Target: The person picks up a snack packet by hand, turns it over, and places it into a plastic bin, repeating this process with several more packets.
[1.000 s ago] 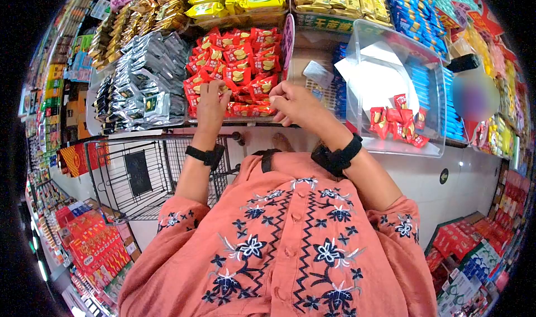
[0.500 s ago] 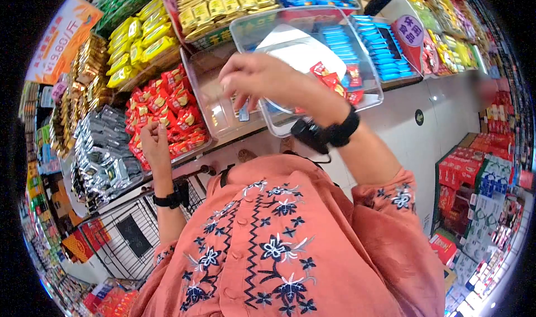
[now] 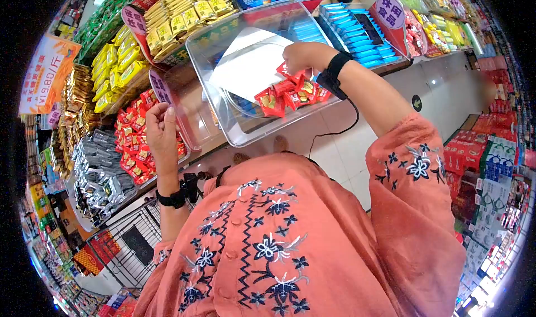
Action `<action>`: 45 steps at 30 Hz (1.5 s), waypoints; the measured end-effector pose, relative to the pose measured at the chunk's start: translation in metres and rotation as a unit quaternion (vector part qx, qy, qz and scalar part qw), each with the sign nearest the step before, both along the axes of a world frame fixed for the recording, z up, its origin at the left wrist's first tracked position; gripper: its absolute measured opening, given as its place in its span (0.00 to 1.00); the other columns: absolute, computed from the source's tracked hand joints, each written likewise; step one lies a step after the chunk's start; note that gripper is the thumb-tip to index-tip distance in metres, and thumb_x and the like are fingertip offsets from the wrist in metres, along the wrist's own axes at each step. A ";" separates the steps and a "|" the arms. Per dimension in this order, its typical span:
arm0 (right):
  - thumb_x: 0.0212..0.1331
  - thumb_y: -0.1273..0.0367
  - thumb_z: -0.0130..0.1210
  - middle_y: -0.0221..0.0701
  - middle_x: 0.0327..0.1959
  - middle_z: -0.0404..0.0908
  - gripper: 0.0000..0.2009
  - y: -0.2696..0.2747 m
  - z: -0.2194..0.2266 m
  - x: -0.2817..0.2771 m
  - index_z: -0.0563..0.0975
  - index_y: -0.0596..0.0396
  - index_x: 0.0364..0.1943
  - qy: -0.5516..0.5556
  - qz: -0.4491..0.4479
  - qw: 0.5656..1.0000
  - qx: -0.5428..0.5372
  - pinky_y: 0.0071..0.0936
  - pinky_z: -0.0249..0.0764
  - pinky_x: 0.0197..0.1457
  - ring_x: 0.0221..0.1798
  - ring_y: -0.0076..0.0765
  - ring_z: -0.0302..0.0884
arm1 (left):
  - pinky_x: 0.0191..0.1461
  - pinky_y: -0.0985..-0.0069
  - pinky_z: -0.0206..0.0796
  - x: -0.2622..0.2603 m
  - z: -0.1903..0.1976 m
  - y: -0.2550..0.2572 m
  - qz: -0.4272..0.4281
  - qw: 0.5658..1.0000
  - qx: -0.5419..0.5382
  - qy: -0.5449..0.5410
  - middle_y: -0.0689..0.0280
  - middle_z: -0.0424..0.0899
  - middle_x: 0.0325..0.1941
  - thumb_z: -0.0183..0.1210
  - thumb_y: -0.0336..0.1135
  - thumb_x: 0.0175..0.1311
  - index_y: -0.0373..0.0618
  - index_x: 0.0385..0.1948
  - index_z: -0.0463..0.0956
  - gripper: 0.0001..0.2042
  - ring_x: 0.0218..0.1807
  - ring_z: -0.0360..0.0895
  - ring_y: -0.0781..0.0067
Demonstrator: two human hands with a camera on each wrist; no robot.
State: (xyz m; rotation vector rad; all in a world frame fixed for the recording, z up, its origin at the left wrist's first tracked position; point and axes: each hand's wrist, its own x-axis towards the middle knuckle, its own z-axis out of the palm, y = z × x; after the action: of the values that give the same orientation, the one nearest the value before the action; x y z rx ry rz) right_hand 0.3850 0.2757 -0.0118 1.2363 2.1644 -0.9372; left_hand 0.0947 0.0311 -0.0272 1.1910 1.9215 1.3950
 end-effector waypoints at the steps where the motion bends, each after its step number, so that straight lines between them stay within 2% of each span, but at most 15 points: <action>1: 0.52 0.69 0.58 0.41 0.33 0.83 0.14 0.001 -0.005 0.004 0.78 0.61 0.43 0.000 0.017 1.000 -0.009 0.36 0.79 0.26 0.26 0.38 0.84 | 0.36 0.82 0.69 0.004 0.001 0.001 -0.002 1.000 -0.009 -0.008 0.67 0.78 0.39 0.57 0.35 0.73 0.38 0.47 0.73 0.10 0.32 0.72 0.83; 8: 0.53 0.73 0.55 0.38 0.31 0.84 0.10 -0.003 -0.018 0.020 0.80 0.56 0.40 -0.063 0.101 0.993 -0.005 0.34 0.76 0.25 0.25 0.36 0.83 | 0.33 0.83 0.69 0.021 -0.009 0.012 -0.014 1.000 0.000 0.000 0.69 0.78 0.38 0.57 0.35 0.72 0.39 0.47 0.74 0.10 0.31 0.72 0.84; 11: 0.52 0.73 0.56 0.37 0.31 0.84 0.10 -0.001 -0.023 0.024 0.80 0.57 0.39 -0.061 0.085 0.994 -0.014 0.34 0.77 0.25 0.26 0.35 0.83 | 0.33 0.84 0.68 0.025 -0.007 0.016 -0.024 1.000 -0.006 -0.011 0.70 0.78 0.37 0.57 0.34 0.72 0.40 0.47 0.75 0.09 0.31 0.72 0.84; 14: 0.54 0.70 0.57 0.36 0.30 0.83 0.10 0.014 -0.031 0.036 0.79 0.59 0.39 0.043 0.046 0.996 -0.063 0.31 0.76 0.24 0.26 0.32 0.83 | 0.33 0.85 0.66 0.029 -0.001 0.019 -0.036 0.999 -0.014 -0.025 0.71 0.77 0.35 0.56 0.34 0.73 0.40 0.47 0.75 0.09 0.30 0.71 0.86; 17: 0.57 0.67 0.57 0.35 0.30 0.83 0.11 0.006 0.018 0.029 0.79 0.60 0.39 0.129 -0.041 0.987 -0.083 0.26 0.76 0.23 0.26 0.30 0.82 | 0.32 0.88 0.61 0.036 0.013 0.023 -0.051 0.998 -0.012 -0.039 0.73 0.75 0.33 0.55 0.35 0.74 0.41 0.49 0.75 0.10 0.29 0.69 0.88; 19: 0.62 0.64 0.56 0.33 0.33 0.83 0.11 -0.006 0.055 0.026 0.77 0.59 0.38 0.216 -0.063 0.968 -0.109 0.23 0.76 0.24 0.29 0.26 0.83 | 0.32 0.88 0.62 0.043 0.027 0.026 -0.063 0.996 -0.019 -0.055 0.73 0.75 0.33 0.55 0.36 0.74 0.41 0.49 0.75 0.10 0.30 0.70 0.88; 21: 0.66 0.65 0.55 0.31 0.33 0.83 0.10 -0.013 0.055 0.023 0.75 0.58 0.40 0.354 -0.130 0.910 -0.173 0.22 0.78 0.28 0.31 0.24 0.83 | 0.32 0.86 0.64 0.049 0.033 0.031 -0.099 0.989 -0.012 -0.110 0.70 0.79 0.36 0.54 0.37 0.74 0.40 0.49 0.75 0.11 0.32 0.72 0.86; 25: 0.68 0.65 0.55 0.37 0.34 0.84 0.10 -0.035 0.060 0.007 0.74 0.58 0.42 0.503 -0.166 0.818 -0.223 0.23 0.81 0.37 0.35 0.29 0.86 | 0.33 0.85 0.68 0.066 0.052 0.045 -0.156 0.972 -0.026 -0.171 0.64 0.83 0.44 0.55 0.39 0.74 0.39 0.51 0.73 0.14 0.36 0.78 0.82; 27: 0.69 0.65 0.55 0.33 0.34 0.83 0.08 -0.048 0.067 -0.004 0.73 0.56 0.39 0.518 -0.193 0.805 -0.216 0.22 0.81 0.40 0.35 0.25 0.84 | 0.34 0.85 0.69 0.074 0.059 0.047 -0.178 0.962 -0.024 -0.208 0.63 0.83 0.45 0.55 0.40 0.74 0.39 0.52 0.72 0.15 0.37 0.79 0.80; 31: 0.69 0.66 0.54 0.34 0.39 0.83 0.09 -0.064 0.054 -0.021 0.72 0.58 0.42 0.548 -0.214 0.777 -0.223 0.24 0.82 0.43 0.38 0.29 0.86 | 0.32 0.87 0.68 0.073 0.063 0.048 -0.160 0.957 -0.031 -0.241 0.63 0.83 0.45 0.55 0.40 0.74 0.40 0.50 0.72 0.13 0.37 0.80 0.81; 32: 0.69 0.67 0.53 0.35 0.42 0.82 0.10 -0.069 0.050 -0.024 0.72 0.59 0.44 0.551 -0.215 0.770 -0.238 0.25 0.82 0.43 0.39 0.30 0.86 | 0.31 0.87 0.67 0.074 0.061 0.047 -0.143 0.959 -0.020 -0.243 0.65 0.83 0.40 0.55 0.39 0.74 0.40 0.47 0.73 0.11 0.34 0.78 0.83; 35: 0.70 0.67 0.53 0.36 0.42 0.81 0.10 -0.082 0.052 -0.033 0.72 0.60 0.46 0.536 -0.218 0.779 -0.244 0.26 0.83 0.43 0.40 0.30 0.86 | 0.28 0.88 0.64 0.060 0.053 0.043 -0.128 0.965 -0.022 -0.229 0.70 0.82 0.37 0.57 0.37 0.73 0.41 0.45 0.75 0.10 0.32 0.79 0.86; 40: 0.71 0.62 0.53 0.28 0.40 0.81 0.12 -0.089 0.055 -0.045 0.76 0.58 0.45 0.530 -0.157 0.819 -0.154 0.21 0.78 0.40 0.41 0.22 0.82 | 0.27 0.88 0.61 0.051 0.056 0.029 -0.136 0.970 -0.035 -0.197 0.71 0.80 0.33 0.54 0.38 0.73 0.41 0.42 0.74 0.09 0.29 0.77 0.87; 43: 0.72 0.64 0.53 0.27 0.36 0.81 0.11 -0.089 0.046 -0.053 0.76 0.59 0.41 0.546 -0.130 0.819 -0.122 0.20 0.78 0.37 0.35 0.20 0.79 | 0.28 0.88 0.61 0.047 0.058 0.021 -0.138 0.966 -0.022 -0.218 0.71 0.79 0.32 0.54 0.38 0.74 0.42 0.41 0.74 0.09 0.29 0.75 0.87; 45: 0.71 0.64 0.52 0.28 0.34 0.81 0.11 -0.097 0.045 -0.061 0.76 0.59 0.39 0.569 -0.163 0.799 -0.107 0.20 0.77 0.35 0.34 0.19 0.78 | 0.28 0.88 0.62 0.045 0.055 0.017 -0.107 0.974 0.000 -0.201 0.71 0.79 0.32 0.53 0.38 0.74 0.42 0.41 0.74 0.09 0.30 0.74 0.88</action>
State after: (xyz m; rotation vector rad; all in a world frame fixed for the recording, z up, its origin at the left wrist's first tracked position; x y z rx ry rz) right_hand 0.3237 0.1787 0.0333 1.0267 2.5064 -2.4961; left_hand 0.1397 0.0482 0.0278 0.9885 1.4700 1.3929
